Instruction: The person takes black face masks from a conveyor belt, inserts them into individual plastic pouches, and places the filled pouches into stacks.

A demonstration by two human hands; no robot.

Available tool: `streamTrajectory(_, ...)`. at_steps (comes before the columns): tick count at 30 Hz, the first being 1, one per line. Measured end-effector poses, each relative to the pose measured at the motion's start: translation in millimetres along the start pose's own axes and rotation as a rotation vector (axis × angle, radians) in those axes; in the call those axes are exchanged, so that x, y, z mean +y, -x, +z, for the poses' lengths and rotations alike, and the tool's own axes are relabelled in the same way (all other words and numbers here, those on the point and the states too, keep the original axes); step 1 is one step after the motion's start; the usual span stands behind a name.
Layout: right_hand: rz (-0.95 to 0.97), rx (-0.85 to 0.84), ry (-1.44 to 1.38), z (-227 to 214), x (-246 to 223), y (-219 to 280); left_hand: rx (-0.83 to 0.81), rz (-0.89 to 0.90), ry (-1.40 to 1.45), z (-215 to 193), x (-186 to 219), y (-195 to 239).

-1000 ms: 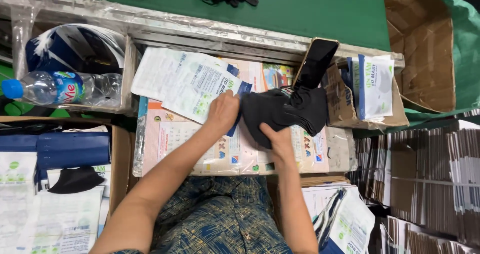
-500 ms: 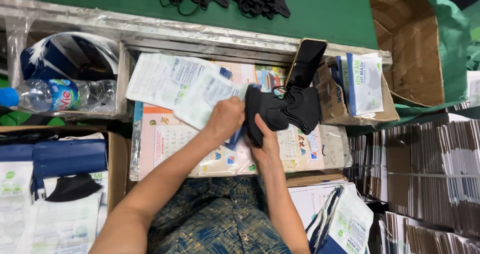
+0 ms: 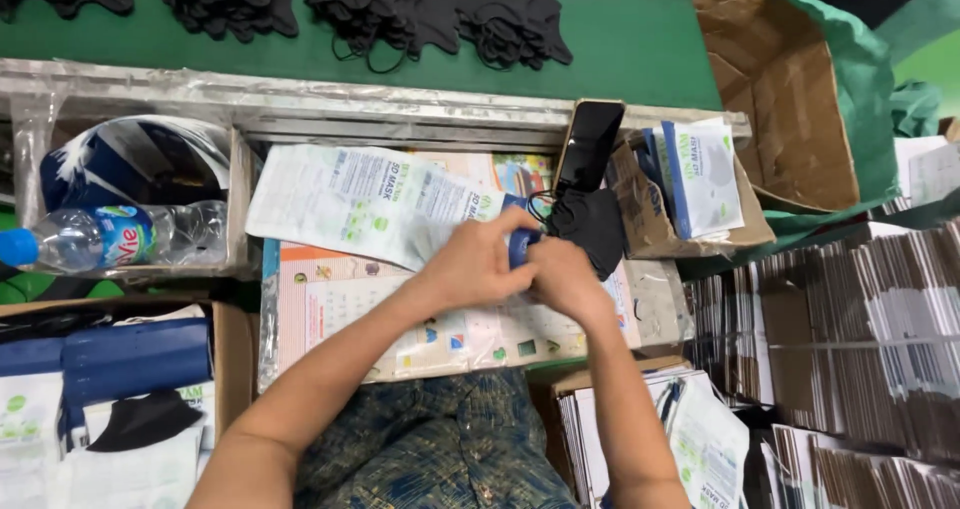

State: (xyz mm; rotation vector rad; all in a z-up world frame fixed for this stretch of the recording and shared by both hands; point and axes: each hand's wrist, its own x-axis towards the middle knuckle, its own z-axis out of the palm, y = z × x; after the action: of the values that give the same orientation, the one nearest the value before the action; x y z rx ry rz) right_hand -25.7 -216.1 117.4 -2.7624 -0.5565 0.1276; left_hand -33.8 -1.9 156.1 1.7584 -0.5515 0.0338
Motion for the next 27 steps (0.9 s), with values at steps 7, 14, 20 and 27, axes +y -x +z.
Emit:
streamTrajectory(7, -0.09, 0.095, -0.095, -54, -21, 3, -0.009, 0.661, -0.296, -26, -9, -43)
streamTrajectory(14, -0.11, 0.147, -0.49, -60, -10, 18, -0.2, 0.058, -0.055, -17, -10, -51)
streamTrajectory(20, -0.264, 0.623, -0.561, -83, -48, 22, -0.021, 0.095, 0.259, 1, -8, -53)
streamTrajectory(27, -0.138, 0.756, -0.135, -83, -27, 8, 0.167, 0.126, 0.155, 16, 2, -73)
